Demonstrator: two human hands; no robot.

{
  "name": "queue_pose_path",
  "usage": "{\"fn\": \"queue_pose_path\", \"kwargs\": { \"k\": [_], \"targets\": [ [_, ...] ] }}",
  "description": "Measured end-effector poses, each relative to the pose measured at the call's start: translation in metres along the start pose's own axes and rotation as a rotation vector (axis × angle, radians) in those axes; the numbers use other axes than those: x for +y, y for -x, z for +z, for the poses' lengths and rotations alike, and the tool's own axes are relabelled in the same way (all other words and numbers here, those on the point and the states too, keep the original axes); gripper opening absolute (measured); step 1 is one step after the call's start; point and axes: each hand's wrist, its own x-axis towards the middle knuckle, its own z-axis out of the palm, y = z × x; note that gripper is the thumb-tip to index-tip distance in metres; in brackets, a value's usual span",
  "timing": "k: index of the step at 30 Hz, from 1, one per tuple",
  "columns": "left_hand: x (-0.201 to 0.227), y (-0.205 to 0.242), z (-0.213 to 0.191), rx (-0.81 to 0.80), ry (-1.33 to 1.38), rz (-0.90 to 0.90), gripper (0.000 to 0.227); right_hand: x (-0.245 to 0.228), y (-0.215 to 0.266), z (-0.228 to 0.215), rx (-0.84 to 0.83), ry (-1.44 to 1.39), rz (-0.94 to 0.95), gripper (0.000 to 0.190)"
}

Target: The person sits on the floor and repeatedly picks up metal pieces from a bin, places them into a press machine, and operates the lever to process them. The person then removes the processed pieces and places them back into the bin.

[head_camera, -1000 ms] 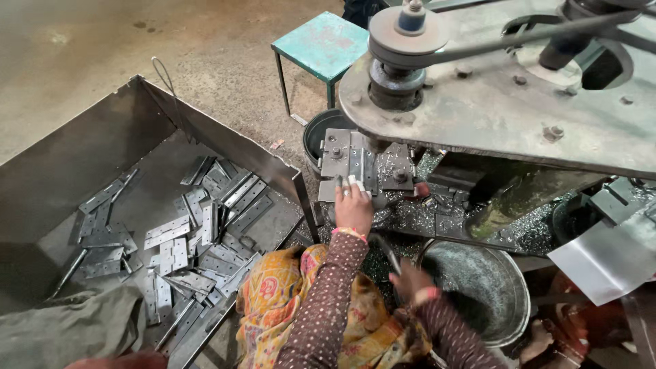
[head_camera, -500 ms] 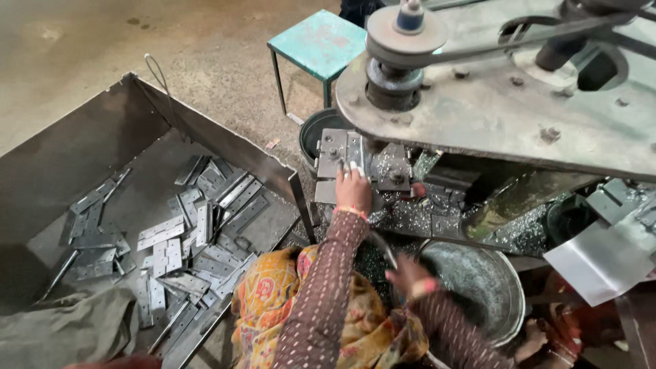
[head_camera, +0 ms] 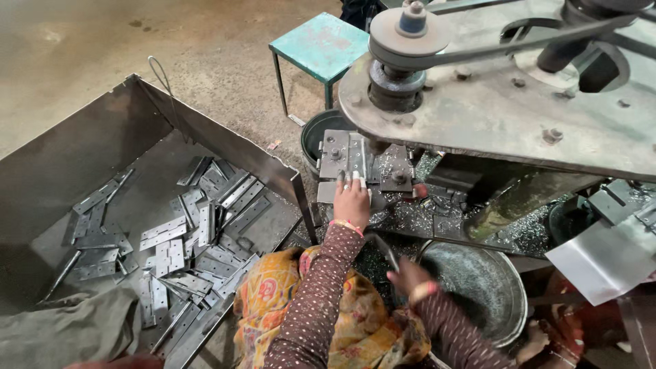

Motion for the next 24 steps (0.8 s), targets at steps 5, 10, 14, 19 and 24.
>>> {"fn": "queue_pose_path", "kwargs": {
  "k": [5, 10, 14, 19, 24],
  "targets": [
    [-0.006, 0.003, 0.003, 0.248, -0.030, 0.065, 0.037, 0.025, 0.001, 0.053, 0.154, -0.069, -0.055, 0.047],
    [-0.006, -0.014, -0.013, -0.003, -0.075, 0.006, 0.040, -0.006, -0.023, -0.026, 0.022, 0.100, 0.005, 0.064],
    [-0.018, -0.040, -0.007, -0.076, 0.004, -0.077, 0.021, -0.008, -0.014, -0.031, -0.007, 0.020, -0.020, 0.056],
    [-0.026, -0.057, 0.012, 0.020, -0.071, 0.007, 0.019, 0.007, -0.003, -0.006, 0.054, -0.065, -0.040, 0.051],
    [-0.024, -0.050, 0.028, 0.224, -0.089, 0.039, 0.017, -0.021, 0.005, -0.048, -0.027, 0.049, -0.018, 0.053]
  ]
}}
